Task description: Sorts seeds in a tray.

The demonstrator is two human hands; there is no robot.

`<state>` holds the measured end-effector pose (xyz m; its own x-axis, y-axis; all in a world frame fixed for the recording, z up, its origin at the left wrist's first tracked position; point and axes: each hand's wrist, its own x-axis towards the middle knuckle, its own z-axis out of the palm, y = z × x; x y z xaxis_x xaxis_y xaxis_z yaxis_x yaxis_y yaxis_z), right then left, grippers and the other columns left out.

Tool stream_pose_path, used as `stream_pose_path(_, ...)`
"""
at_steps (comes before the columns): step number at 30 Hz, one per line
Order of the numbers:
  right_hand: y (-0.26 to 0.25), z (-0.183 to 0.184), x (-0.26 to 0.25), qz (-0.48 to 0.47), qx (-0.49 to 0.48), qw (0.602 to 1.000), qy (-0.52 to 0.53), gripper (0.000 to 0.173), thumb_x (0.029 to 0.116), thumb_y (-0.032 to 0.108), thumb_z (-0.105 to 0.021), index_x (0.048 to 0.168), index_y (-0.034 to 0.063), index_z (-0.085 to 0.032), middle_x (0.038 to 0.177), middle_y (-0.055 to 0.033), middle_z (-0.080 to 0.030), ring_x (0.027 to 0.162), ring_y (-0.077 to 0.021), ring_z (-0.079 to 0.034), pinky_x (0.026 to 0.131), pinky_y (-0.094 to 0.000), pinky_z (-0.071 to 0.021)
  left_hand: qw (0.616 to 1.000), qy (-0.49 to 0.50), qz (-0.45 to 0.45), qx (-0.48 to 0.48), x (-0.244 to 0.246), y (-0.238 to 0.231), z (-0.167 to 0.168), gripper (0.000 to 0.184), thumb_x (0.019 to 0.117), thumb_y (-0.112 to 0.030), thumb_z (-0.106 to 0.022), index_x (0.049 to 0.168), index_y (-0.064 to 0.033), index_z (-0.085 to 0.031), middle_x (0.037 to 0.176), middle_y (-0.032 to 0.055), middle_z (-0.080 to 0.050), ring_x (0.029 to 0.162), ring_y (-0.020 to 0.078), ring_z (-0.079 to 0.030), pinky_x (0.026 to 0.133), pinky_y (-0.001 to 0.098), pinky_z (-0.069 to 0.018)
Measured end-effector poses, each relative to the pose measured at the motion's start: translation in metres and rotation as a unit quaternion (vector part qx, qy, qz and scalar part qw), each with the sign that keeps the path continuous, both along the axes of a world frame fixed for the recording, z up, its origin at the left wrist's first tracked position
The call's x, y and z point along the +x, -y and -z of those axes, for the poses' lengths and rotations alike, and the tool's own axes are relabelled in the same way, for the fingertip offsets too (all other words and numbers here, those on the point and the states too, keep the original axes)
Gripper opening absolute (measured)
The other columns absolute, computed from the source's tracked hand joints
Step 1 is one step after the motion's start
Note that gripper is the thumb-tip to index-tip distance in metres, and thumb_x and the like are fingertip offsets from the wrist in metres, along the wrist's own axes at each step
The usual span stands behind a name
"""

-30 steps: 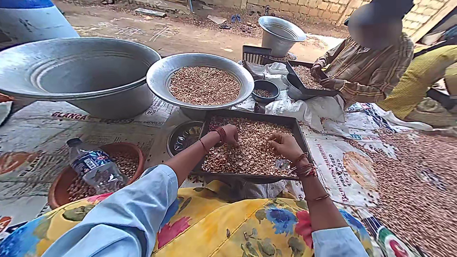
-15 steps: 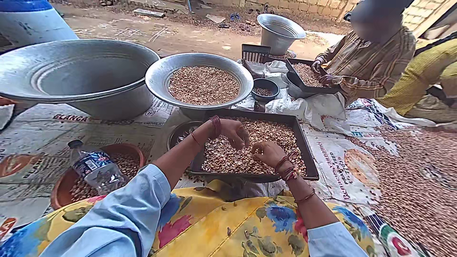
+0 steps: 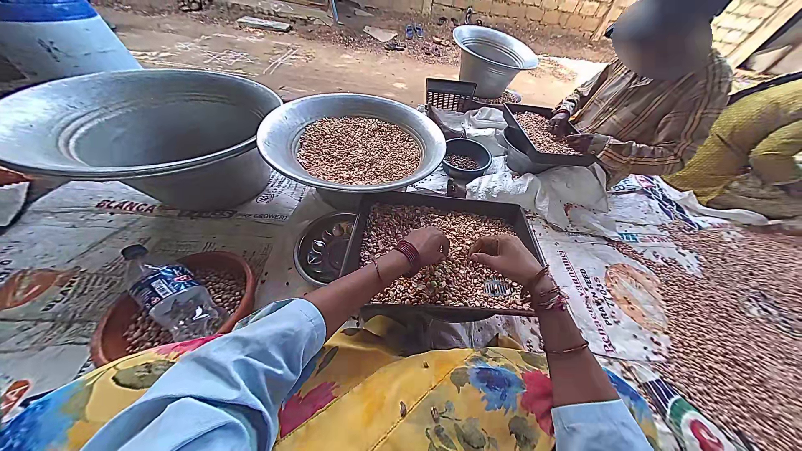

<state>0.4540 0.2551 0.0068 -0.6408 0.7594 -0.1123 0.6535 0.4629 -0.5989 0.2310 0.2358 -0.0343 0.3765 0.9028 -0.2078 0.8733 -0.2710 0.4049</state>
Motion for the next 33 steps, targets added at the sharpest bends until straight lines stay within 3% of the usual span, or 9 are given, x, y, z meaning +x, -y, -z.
stream_pose_path(5, 0.001, 0.013, -0.012, -0.088, -0.035, 0.979, 0.181, 0.02, 0.0967, 0.02, -0.07, 0.111, 0.0065, -0.076, 0.097, -0.0126, -0.074, 0.091, -0.0269, -0.069, 0.09, -0.0527, -0.0503, 0.954, 0.269, -0.121, -0.056, -0.024, -0.009, -0.005, 0.021, 0.1, -0.006, -0.057, 0.117, 0.0053, -0.064, 0.092, 0.0149, -0.066, 0.074, 0.0188, -0.062, 0.074, 0.0367, -0.054)
stream_pose_path(7, 0.006, 0.017, -0.019, -0.115, -0.036, 0.97, 0.209, 0.022, 0.0944, 0.022, -0.074, 0.111, 0.007, -0.076, 0.097, -0.0141, -0.074, 0.092, -0.0301, -0.068, 0.09, -0.0555, -0.0491, 0.9, 0.394, -0.161, -0.093, -0.039, -0.017, 0.0, 0.022, 0.1002, -0.003, -0.045, 0.117, 0.0034, -0.057, 0.082, 0.0088, -0.061, 0.061, 0.0127, -0.058, 0.058, 0.0285, -0.0509)
stream_pose_path(9, 0.01, 0.024, -0.027, -0.118, -0.033, 0.965, 0.231, 0.024, 0.0924, 0.023, -0.076, 0.111, 0.0069, -0.075, 0.099, -0.0155, -0.073, 0.097, -0.0334, -0.068, 0.091, -0.0589, -0.0492, 0.903, 0.387, -0.163, -0.088, -0.049, -0.02, 0.001, 0.018, 0.0993, -0.004, -0.047, 0.11, 0.002, -0.06, 0.075, 0.0039, -0.058, 0.055, 0.0078, -0.052, 0.052, 0.0241, -0.0449)
stream_pose_path(10, 0.011, 0.026, -0.03, -0.118, -0.031, 0.963, 0.24, 0.025, 0.0923, 0.023, -0.076, 0.111, 0.0068, -0.075, 0.101, -0.0156, -0.074, 0.098, -0.034, -0.068, 0.092, -0.0597, -0.0492, 0.93, 0.326, -0.155, -0.07, -0.05, -0.018, -0.002, 0.016, 0.1003, -0.005, -0.052, 0.108, 0.0018, -0.064, 0.075, 0.0051, -0.059, 0.056, 0.0088, -0.05, 0.054, 0.0257, -0.0439)
stream_pose_path(12, 0.012, 0.028, -0.033, -0.122, -0.025, 0.959, 0.255, 0.022, 0.093, 0.022, -0.075, 0.109, 0.0069, -0.075, 0.102, -0.0147, -0.074, 0.099, -0.0333, -0.068, 0.091, -0.0586, -0.0498, 0.982, 0.14, -0.116, -0.045, -0.044, -0.012, -0.016, 0.019, 0.1015, -0.009, -0.06, 0.114, -0.001, -0.071, 0.095, 0.015, -0.07, 0.082, 0.0244, -0.064, 0.08, 0.0444, -0.0516)
stream_pose_path(14, 0.011, 0.028, -0.032, -0.129, -0.024, 0.954, 0.269, 0.02, 0.0937, 0.02, -0.073, 0.108, 0.006, -0.075, 0.101, -0.0153, -0.073, 0.099, -0.0337, -0.068, 0.089, -0.0581, -0.0495, 0.996, 0.033, -0.071, -0.044, -0.034, -0.01, -0.015, 0.021, 0.1007, -0.011, -0.062, 0.117, -0.0019, -0.072, 0.106, 0.0206, -0.071, 0.101, 0.0349, -0.067, 0.094, 0.0556, -0.0492)
stream_pose_path(27, 0.011, 0.032, -0.031, -0.134, -0.021, 0.945, 0.299, 0.02, 0.093, 0.014, -0.071, 0.11, 0.0027, -0.073, 0.11, -0.0203, -0.071, 0.107, -0.0389, -0.065, 0.092, -0.0619, -0.0482, 0.996, -0.059, -0.053, -0.049, -0.026, -0.01, 0.004, 0.024, 0.0979, -0.013, -0.066, 0.119, -0.0038, -0.072, 0.122, 0.0229, -0.067, 0.121, 0.0415, -0.061, 0.102, 0.0622, -0.0457)
stream_pose_path(31, 0.008, 0.032, -0.027, -0.129, -0.022, 0.948, 0.291, 0.02, 0.0931, 0.012, -0.07, 0.111, 0.0038, -0.073, 0.111, -0.0204, -0.071, 0.108, -0.0398, -0.066, 0.092, -0.0632, -0.0478, 0.998, 0.012, -0.062, -0.02, -0.039, -0.014, 0.0, 0.023, 0.0962, -0.017, -0.071, 0.11, 0.0013, -0.072, 0.105, 0.0224, -0.07, 0.103, 0.0377, -0.066, 0.095, 0.058, -0.0485)
stream_pose_path(33, 0.007, 0.024, -0.022, -0.148, -0.035, 0.96, 0.237, 0.02, 0.0934, 0.009, -0.069, 0.111, 0.0025, -0.074, 0.107, -0.0186, -0.072, 0.103, -0.0353, -0.067, 0.093, -0.0585, -0.0489, 0.987, 0.1, -0.119, -0.039, -0.049, -0.011, -0.013, 0.021, 0.0996, -0.011, -0.063, 0.114, 0.0031, -0.069, 0.101, 0.0211, -0.068, 0.092, 0.0312, -0.064, 0.087, 0.0507, -0.0501)
